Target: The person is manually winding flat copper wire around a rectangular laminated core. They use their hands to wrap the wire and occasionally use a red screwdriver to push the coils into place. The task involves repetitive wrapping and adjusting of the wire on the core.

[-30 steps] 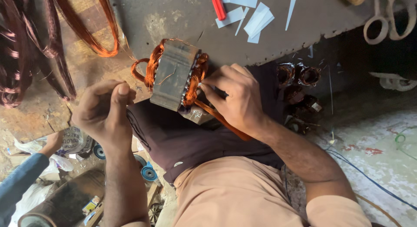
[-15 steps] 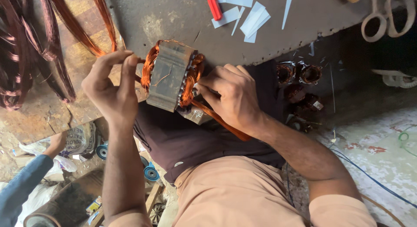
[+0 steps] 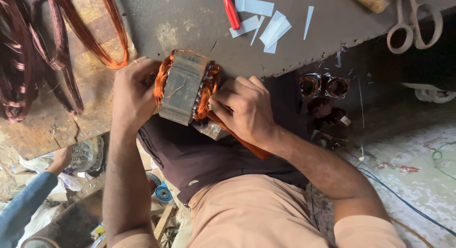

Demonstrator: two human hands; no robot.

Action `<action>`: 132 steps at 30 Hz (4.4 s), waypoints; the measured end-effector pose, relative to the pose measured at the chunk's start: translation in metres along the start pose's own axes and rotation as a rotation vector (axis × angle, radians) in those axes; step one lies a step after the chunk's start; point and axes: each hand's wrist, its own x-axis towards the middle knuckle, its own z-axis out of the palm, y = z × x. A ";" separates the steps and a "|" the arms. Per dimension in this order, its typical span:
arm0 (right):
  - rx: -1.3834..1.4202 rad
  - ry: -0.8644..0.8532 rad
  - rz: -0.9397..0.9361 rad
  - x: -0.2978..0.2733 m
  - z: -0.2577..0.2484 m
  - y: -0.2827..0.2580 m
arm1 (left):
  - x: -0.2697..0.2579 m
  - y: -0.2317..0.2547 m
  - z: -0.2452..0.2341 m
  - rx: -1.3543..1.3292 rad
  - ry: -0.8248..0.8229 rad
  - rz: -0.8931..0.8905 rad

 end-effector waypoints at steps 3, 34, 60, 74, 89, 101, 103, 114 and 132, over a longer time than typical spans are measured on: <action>-0.022 -0.027 0.005 0.000 0.001 0.000 | -0.001 -0.001 0.002 -0.056 -0.018 -0.034; 0.141 -0.042 -0.011 0.003 -0.001 0.010 | -0.005 -0.009 0.009 -0.184 0.012 -0.044; 0.026 -0.109 -0.165 -0.023 0.002 0.014 | -0.002 -0.012 0.008 -0.175 0.006 -0.006; 1.227 -0.268 1.064 -0.140 -0.021 0.062 | 0.026 0.082 0.003 0.504 -0.002 0.094; 1.671 0.215 0.540 -0.108 -0.055 0.049 | 0.002 0.041 0.002 -0.170 0.254 0.290; 1.570 0.161 0.581 -0.170 -0.082 0.090 | -0.009 0.004 0.018 -0.504 0.377 0.291; 1.527 0.235 0.601 -0.170 -0.084 0.092 | -0.017 -0.004 0.037 -0.464 0.489 0.373; 1.528 0.339 0.597 -0.143 -0.091 0.118 | -0.033 -0.032 0.012 -0.638 0.252 0.049; 1.575 0.245 0.616 -0.156 -0.057 0.149 | 0.030 -0.007 -0.042 -0.560 -0.310 -0.080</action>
